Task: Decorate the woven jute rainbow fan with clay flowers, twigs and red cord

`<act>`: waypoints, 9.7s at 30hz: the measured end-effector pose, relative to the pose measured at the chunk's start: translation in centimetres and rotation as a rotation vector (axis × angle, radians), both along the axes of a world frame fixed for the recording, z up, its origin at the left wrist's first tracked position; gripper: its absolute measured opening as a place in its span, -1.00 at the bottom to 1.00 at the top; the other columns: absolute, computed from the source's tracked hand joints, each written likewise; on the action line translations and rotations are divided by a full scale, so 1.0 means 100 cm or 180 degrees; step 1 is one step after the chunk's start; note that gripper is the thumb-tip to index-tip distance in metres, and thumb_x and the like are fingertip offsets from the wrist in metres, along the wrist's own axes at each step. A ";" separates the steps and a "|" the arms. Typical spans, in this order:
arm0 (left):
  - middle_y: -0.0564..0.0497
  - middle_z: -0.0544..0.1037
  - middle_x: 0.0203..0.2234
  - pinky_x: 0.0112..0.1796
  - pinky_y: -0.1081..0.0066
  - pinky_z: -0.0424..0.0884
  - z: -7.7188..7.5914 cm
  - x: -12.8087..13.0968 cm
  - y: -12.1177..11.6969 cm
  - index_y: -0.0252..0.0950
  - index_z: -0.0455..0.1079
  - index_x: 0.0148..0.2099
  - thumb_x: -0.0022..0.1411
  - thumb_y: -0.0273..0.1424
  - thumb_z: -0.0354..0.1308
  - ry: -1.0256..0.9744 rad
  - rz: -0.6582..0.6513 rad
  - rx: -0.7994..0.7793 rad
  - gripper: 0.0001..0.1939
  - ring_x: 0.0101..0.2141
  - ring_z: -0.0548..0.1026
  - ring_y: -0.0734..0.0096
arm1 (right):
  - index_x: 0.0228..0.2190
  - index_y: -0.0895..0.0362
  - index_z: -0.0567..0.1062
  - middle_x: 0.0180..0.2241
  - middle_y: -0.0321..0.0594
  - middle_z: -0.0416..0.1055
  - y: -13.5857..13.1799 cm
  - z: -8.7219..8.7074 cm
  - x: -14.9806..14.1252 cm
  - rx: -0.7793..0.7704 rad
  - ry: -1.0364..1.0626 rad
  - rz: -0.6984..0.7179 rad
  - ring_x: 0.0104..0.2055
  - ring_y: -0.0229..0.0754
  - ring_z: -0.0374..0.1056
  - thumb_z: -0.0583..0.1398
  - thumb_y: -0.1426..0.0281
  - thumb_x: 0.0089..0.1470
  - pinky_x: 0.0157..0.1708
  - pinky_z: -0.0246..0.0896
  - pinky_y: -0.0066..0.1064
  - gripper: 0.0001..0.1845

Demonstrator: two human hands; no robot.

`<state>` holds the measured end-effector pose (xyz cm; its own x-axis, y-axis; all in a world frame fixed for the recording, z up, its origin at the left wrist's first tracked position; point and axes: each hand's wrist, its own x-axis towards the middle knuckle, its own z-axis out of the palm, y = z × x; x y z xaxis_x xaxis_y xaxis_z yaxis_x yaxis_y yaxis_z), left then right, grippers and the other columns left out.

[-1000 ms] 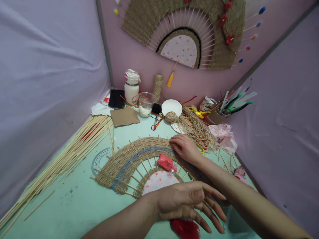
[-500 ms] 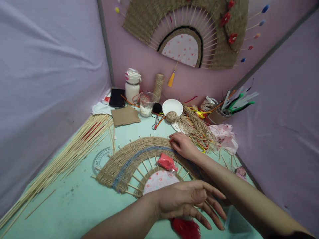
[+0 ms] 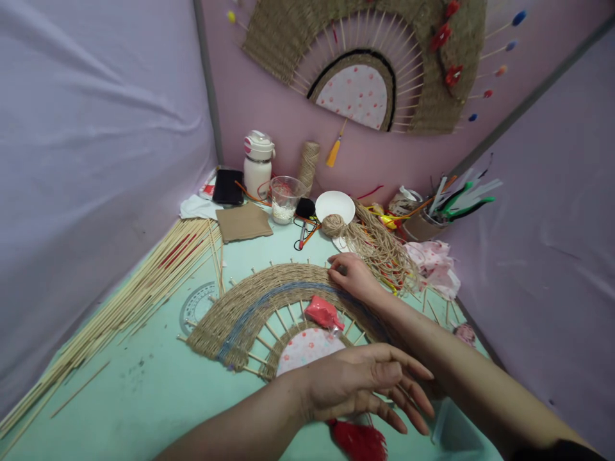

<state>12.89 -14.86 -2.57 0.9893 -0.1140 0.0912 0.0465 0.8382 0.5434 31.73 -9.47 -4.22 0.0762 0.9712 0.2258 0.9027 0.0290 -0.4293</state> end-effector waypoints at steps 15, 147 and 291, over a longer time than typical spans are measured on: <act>-0.10 0.50 -0.25 -0.26 0.32 0.32 0.001 0.000 0.000 -0.32 0.40 0.02 0.08 -0.03 0.32 0.0006 0.0029 -0.0055 -0.41 -0.28 0.52 0.33 | -0.27 0.07 0.41 -0.34 -0.22 0.50 -0.006 -0.001 0.000 0.0151 0.0176 -0.0137 -0.22 -0.08 0.39 0.22 0.45 0.06 -0.16 0.26 -0.24 -0.86; 0.00 0.56 -0.43 -0.36 0.50 0.27 0.029 -0.025 0.055 -0.31 0.58 -0.31 -0.05 -0.31 0.46 0.1981 0.1968 0.0797 -0.75 -0.43 0.39 0.56 | -0.13 0.01 0.56 -0.20 -0.19 0.54 -0.109 0.049 -0.073 0.0950 0.2095 -0.0330 -0.14 -0.16 0.46 0.20 0.47 0.19 -0.16 0.39 -0.33 -0.77; -0.20 0.59 -0.13 -0.03 0.34 0.45 0.038 -0.027 0.063 -0.35 0.41 -0.01 0.39 -0.15 -0.02 0.1511 0.2642 -0.0017 -0.61 -0.11 0.57 0.30 | -0.17 0.05 0.51 -0.19 -0.18 0.50 -0.093 0.041 -0.102 0.1705 0.1625 -0.0898 -0.13 -0.13 0.42 0.19 0.51 0.17 -0.10 0.33 -0.25 -0.80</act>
<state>10.19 -8.57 1.18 0.6882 0.6398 -0.3420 -0.3492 0.7053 0.6169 21.49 -18.76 -0.15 0.5234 0.6689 0.5278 0.6019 0.1482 -0.7847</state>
